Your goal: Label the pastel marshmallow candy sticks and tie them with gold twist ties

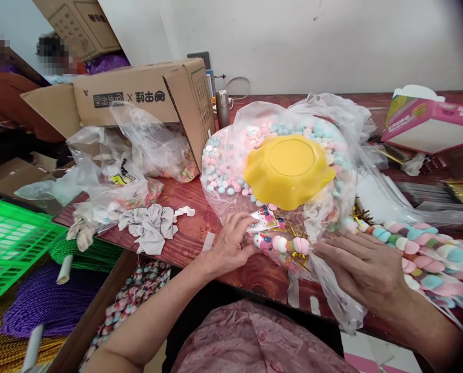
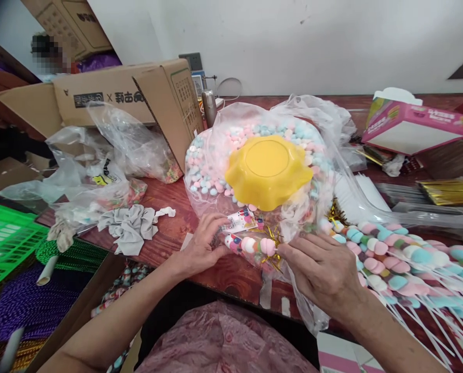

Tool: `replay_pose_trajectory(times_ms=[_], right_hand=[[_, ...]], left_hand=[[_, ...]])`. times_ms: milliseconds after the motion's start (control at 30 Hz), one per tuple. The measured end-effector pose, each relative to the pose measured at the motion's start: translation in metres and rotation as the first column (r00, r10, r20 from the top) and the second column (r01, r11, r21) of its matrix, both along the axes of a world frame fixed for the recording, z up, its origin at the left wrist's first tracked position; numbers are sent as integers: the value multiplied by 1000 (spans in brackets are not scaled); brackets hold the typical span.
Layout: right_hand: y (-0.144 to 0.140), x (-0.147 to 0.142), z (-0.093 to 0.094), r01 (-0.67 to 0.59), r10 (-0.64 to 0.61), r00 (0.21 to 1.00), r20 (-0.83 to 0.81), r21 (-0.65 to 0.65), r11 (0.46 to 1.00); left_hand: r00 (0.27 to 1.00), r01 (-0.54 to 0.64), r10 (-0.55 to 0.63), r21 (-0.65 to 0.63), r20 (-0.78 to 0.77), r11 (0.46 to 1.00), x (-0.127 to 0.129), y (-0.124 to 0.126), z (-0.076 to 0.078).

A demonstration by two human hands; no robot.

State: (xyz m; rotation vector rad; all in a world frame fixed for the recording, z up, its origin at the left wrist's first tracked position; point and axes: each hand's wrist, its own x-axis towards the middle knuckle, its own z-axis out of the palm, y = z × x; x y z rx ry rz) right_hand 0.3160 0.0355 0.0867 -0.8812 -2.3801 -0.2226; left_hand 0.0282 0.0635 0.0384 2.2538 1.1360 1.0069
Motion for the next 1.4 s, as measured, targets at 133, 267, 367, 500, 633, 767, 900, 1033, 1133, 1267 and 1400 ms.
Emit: replay_pose_trajectory(times_ms=[133,267,367,500,633,767,900,1033,1133,1267,1400], right_hand=[[-4,-7,-1,-26,27,999,-20,73,997],[-7,-14,-1,-52,47,998,37,122,991],[-10,-17,-3,-97,93,995,45,101,990],[-13,-20,0,-189,186,982,42,93,978],[-11,-22,10,-274,267,961,72,127,953],[-5,-23,14,-285,259,947,190,124,951],[-1,-24,17,-293,296,921,255,-51,955],[1,-29,23,-238,294,923,249,-231,943],[-1,-39,24,-194,238,933,269,-179,964],[-3,-49,21,-192,224,914,337,-125,973],[6,-46,23,-129,181,910,374,-161,979]], left_hand=[[990,103,-111,-104,-82,989,8,-10,-4],[992,126,-123,-330,29,936,18,-20,1],[951,255,-112,-526,288,812,24,-23,5],[905,342,27,-762,426,551,25,-23,7],[955,292,-114,-806,274,515,22,-29,12],[945,271,-311,-768,99,580,22,-35,15],[956,284,-232,-771,181,570,20,-33,11],[969,241,-196,-734,149,635,22,-32,8],[953,278,-279,-714,121,642,29,-33,7],[943,324,-279,-703,184,633,33,-34,8],[966,234,-249,-621,64,748,24,-37,14]])
